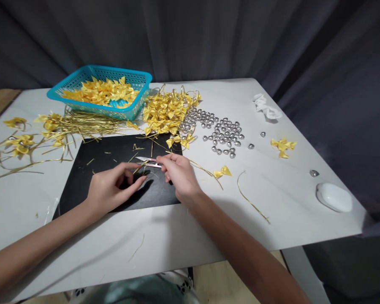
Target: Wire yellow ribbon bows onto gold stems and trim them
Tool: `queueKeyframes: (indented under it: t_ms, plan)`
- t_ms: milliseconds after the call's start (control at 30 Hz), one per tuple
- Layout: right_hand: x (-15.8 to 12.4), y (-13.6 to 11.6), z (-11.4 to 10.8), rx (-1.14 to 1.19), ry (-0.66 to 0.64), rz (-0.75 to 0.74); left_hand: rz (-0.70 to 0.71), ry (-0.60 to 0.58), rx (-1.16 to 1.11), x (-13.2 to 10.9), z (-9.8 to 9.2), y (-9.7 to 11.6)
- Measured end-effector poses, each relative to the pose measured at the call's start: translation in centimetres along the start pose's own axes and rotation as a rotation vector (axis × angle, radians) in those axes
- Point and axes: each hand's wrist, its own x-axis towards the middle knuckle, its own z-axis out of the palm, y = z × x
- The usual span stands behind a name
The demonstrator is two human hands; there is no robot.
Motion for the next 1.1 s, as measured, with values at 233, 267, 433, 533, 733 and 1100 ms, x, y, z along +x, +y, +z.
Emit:
queueKeyframes:
  t_ms: [233, 267, 433, 533, 733, 1100]
  plan:
    - [0.0, -0.1, 0.0, 0.003, -0.008, 0.004, -0.112, -0.104, -0.400, 0.6, -0.3, -0.2]
    - [0.0, -0.1, 0.0, 0.003, -0.009, 0.007, -0.075, -0.144, -0.427, 0.8, -0.4, -0.4]
    - [0.0, -0.2, 0.0, -0.010, -0.026, 0.029, 0.102, -0.238, -0.384, 2.3, -0.8, -1.3]
    - [0.0, -0.3, 0.1, -0.018, -0.030, 0.040, 0.157, -0.257, -0.358, 2.9, -0.9, -1.5]
    - [0.2, -0.6, -0.2, -0.009, -0.064, 0.063, 0.217, -0.177, -0.337, 2.9, -0.6, -1.7]
    - [0.2, -1.5, -0.7, 0.079, -0.172, 0.135, 0.122, -0.227, -0.312, 2.6, -0.1, -2.1]
